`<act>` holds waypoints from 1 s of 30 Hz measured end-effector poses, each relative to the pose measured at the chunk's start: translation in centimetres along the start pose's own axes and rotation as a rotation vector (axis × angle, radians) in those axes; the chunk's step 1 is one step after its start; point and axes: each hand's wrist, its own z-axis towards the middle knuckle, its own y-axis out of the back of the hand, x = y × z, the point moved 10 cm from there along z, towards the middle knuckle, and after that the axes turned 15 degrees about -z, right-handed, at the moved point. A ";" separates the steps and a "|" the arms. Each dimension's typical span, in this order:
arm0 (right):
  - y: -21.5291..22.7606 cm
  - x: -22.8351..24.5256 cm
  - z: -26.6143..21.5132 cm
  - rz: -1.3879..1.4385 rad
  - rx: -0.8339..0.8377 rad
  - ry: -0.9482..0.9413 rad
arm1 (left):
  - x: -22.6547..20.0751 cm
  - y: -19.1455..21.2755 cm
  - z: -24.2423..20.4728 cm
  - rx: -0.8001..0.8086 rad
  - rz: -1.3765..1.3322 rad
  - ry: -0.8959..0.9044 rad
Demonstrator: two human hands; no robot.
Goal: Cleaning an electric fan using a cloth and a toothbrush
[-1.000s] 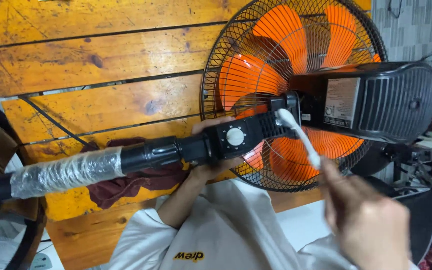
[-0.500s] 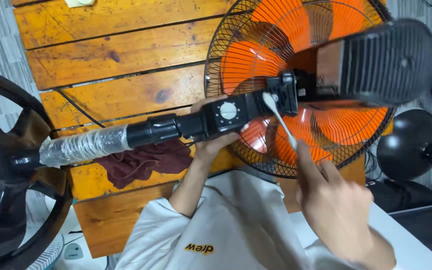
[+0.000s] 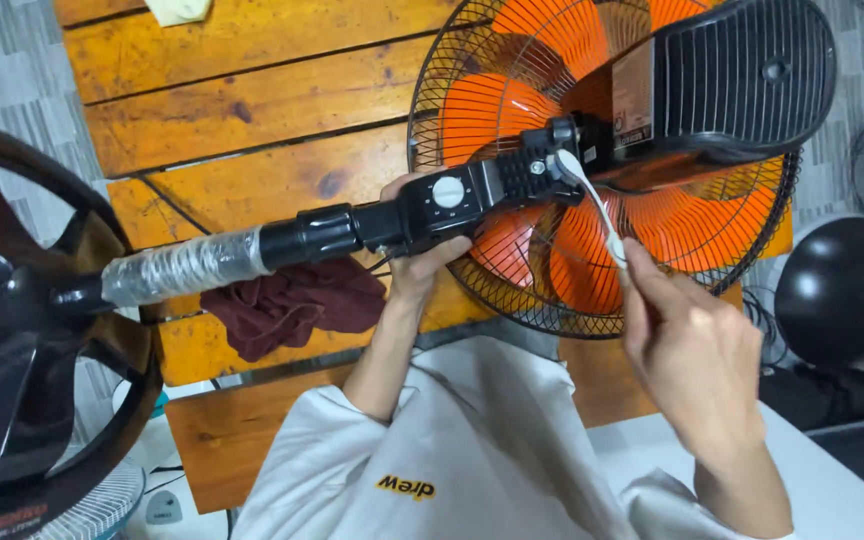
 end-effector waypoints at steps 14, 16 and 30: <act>-0.8 2.3 -4.4 -0.344 0.109 -0.080 | -0.4 -0.4 0.6 0.029 0.017 -0.033; -2.1 2.4 -2.0 -0.322 0.178 -0.087 | -0.2 -0.5 0.7 0.024 0.003 -0.030; -1.8 4.2 -5.0 0.004 -0.140 -0.182 | 0.0 -0.1 0.6 0.025 -0.039 -0.027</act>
